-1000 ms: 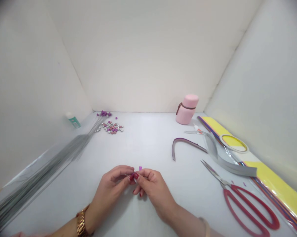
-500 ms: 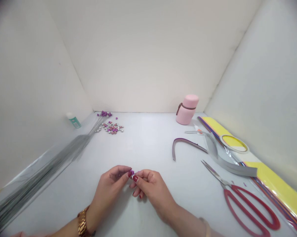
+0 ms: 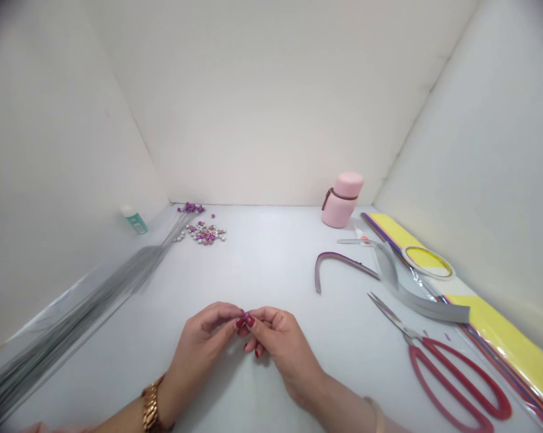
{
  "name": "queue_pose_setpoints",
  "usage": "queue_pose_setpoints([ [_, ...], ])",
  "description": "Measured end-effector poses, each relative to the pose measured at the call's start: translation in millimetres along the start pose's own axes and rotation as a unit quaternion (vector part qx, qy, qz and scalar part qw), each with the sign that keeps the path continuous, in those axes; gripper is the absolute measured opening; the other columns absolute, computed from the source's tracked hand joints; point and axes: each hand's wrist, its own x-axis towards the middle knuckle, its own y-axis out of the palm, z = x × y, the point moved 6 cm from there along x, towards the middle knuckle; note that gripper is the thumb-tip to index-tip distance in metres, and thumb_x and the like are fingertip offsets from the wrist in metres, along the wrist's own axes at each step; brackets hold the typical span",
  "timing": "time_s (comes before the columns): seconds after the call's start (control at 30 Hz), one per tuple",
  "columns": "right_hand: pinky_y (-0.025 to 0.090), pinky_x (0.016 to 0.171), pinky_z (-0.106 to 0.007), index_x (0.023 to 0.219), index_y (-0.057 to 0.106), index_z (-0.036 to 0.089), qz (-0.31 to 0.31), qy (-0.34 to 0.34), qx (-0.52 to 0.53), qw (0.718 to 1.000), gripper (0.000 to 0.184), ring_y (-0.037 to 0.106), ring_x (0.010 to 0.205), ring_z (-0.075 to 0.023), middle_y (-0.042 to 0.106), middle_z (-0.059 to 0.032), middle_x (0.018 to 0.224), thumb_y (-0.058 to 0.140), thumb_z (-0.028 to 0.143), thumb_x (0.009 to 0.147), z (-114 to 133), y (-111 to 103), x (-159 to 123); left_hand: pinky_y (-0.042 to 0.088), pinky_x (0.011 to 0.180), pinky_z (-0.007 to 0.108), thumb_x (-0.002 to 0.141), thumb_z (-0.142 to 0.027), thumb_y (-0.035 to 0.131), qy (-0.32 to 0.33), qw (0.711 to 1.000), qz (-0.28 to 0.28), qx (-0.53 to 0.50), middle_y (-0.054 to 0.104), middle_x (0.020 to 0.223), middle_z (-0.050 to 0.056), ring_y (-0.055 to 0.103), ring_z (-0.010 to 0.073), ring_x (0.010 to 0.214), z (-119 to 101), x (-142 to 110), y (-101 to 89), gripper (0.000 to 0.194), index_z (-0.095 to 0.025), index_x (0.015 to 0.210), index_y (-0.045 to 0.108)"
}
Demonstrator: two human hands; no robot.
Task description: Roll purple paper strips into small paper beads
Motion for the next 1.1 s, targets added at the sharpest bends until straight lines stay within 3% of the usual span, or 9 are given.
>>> queue_pose_setpoints([
  [0.13,0.033,0.046,-0.02,0.08,0.067,0.013,0.005,-0.004,-0.01,1.0,0.022,0.047,0.047,-0.0093,0.058,0.0007,0.051,0.066,0.033,0.07,2.1,1.4,0.5,0.05,0.069,0.027,0.073,-0.023,0.061,-0.06,0.995,-0.017,-0.073,0.065,0.08,0.006,0.062,0.0168,0.074,9.4,0.9,0.7,0.014,-0.015,0.084,0.063],
  [0.27,0.033,0.046,-0.02,0.078,0.067,0.013,0.006,-0.012,-0.017,1.0,0.021,0.046,0.046,-0.0083,0.059,0.0007,0.051,0.065,0.033,0.071,0.4,-0.4,2.0,0.05,0.068,0.027,0.071,-0.025,0.063,-0.118,0.985,0.002,-0.125,0.068,0.078,0.006,0.062,0.0171,0.073,17.4,0.8,6.6,0.02,-0.013,0.086,0.064],
  [0.57,0.034,0.046,-0.02,0.068,0.062,0.013,0.008,-0.004,-0.067,0.998,0.028,0.048,0.045,-0.0083,0.06,-0.0005,0.054,0.058,0.039,0.075,-3.2,-0.8,1.8,0.048,0.062,0.024,0.069,-0.022,0.064,-0.154,0.975,-0.023,-0.158,0.067,0.064,0.003,0.061,0.0139,0.062,20.3,-1.3,3.9,0.012,-0.013,0.076,0.064],
  [0.8,0.035,0.049,-0.021,0.069,0.062,0.015,0.022,-0.034,-0.141,0.989,0.023,0.049,0.049,-0.0097,0.058,0.0016,0.053,0.054,0.035,0.078,-0.3,-0.7,0.7,0.048,0.06,0.025,0.069,-0.024,0.064,-0.166,0.976,-0.034,-0.136,0.067,0.067,0.004,0.061,0.0153,0.062,22.8,0.0,2.7,0.016,-0.012,0.079,0.063],
  [0.87,0.036,0.05,-0.021,0.069,0.062,0.015,0.027,-0.035,-0.152,0.987,0.023,0.05,0.049,-0.0102,0.057,0.0019,0.052,0.053,0.035,0.079,-0.4,-0.2,0.1,0.049,0.061,0.026,0.071,-0.024,0.061,-0.138,0.987,-0.039,-0.078,0.068,0.07,0.005,0.063,0.0165,0.065,20.1,-0.6,0.1,0.014,-0.013,0.081,0.063],
  [0.97,0.035,0.05,-0.022,0.07,0.061,0.015,0.032,-0.034,-0.151,0.987,0.026,0.049,0.049,-0.0105,0.057,0.0013,0.053,0.051,0.037,0.08,-0.4,1.2,-1.0,0.049,0.07,0.028,0.075,-0.018,0.055,-0.015,0.997,-0.044,0.067,0.068,0.083,0.005,0.062,0.0173,0.077,6.3,-1.6,-4.3,0.015,-0.018,0.088,0.063],
  [1.1,0.034,0.049,-0.022,0.068,0.06,0.015,0.024,-0.032,-0.143,0.989,0.027,0.047,0.048,-0.0101,0.056,0.0018,0.051,0.052,0.039,0.079,0.4,1.5,-1.6,0.047,0.071,0.028,0.08,-0.011,0.049,0.15,0.964,-0.003,0.218,0.066,0.083,0.005,0.059,0.0161,0.077,-11.7,-6.9,2.7,0.024,-0.018,0.101,0.059],
])
